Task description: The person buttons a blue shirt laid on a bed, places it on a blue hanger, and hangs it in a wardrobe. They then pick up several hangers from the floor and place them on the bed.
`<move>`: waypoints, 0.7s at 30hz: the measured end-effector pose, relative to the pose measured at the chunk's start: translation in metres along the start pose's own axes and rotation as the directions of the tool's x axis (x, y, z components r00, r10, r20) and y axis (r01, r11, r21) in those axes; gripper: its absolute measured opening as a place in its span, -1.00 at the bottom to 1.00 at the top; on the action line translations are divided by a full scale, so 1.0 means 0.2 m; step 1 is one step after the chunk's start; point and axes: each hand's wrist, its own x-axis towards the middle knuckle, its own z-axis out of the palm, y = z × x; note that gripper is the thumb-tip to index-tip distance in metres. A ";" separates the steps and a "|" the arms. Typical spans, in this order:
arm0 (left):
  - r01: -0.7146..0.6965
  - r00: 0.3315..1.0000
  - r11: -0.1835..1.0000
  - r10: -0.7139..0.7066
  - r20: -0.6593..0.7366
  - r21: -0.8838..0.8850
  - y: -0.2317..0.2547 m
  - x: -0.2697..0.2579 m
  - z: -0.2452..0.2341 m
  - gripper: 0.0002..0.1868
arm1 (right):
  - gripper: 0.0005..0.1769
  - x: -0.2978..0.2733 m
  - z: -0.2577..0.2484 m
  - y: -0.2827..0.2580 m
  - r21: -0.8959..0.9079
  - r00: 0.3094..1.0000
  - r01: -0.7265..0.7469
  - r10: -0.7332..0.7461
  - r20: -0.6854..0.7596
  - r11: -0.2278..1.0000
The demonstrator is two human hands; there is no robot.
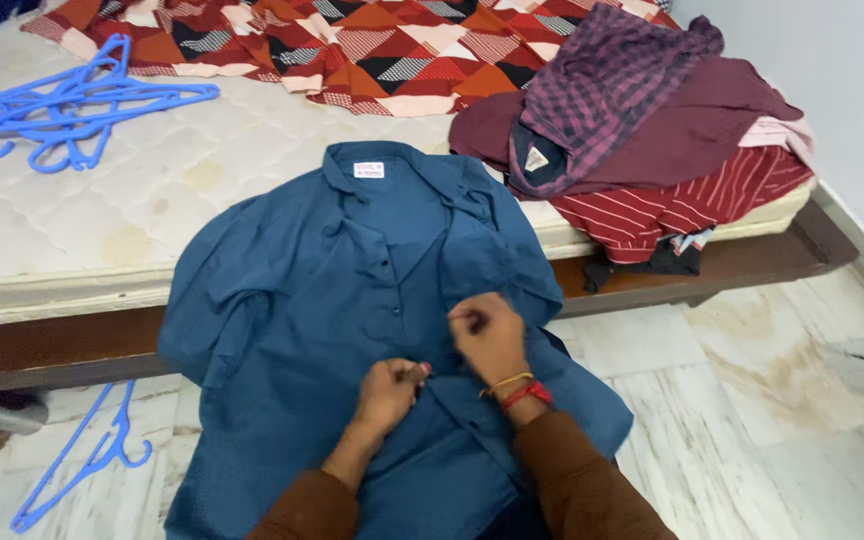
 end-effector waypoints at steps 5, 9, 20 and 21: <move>0.072 0.993 0.972 -0.048 0.108 -0.223 -0.08 0.04 -0.06 -0.61 | -0.85 -0.09 0.05 -0.04 0.111 0.769 -0.373 0.241 0.592 0.921; 0.066 0.995 0.966 -0.043 0.095 -0.252 -0.09 0.07 -0.07 -0.66 | -0.80 -0.06 0.06 0.02 0.140 0.682 -0.526 0.318 0.658 0.839; 0.057 0.996 0.958 -0.034 0.085 -0.280 0.00 -0.01 -0.11 -0.75 | -0.73 -0.05 0.06 0.04 0.084 0.564 -0.605 0.351 0.747 0.792; 0.068 0.995 0.965 -0.048 0.083 -0.252 0.01 -0.01 -0.11 -0.75 | -0.73 -0.05 0.06 0.04 0.070 0.556 -0.603 0.356 0.751 0.795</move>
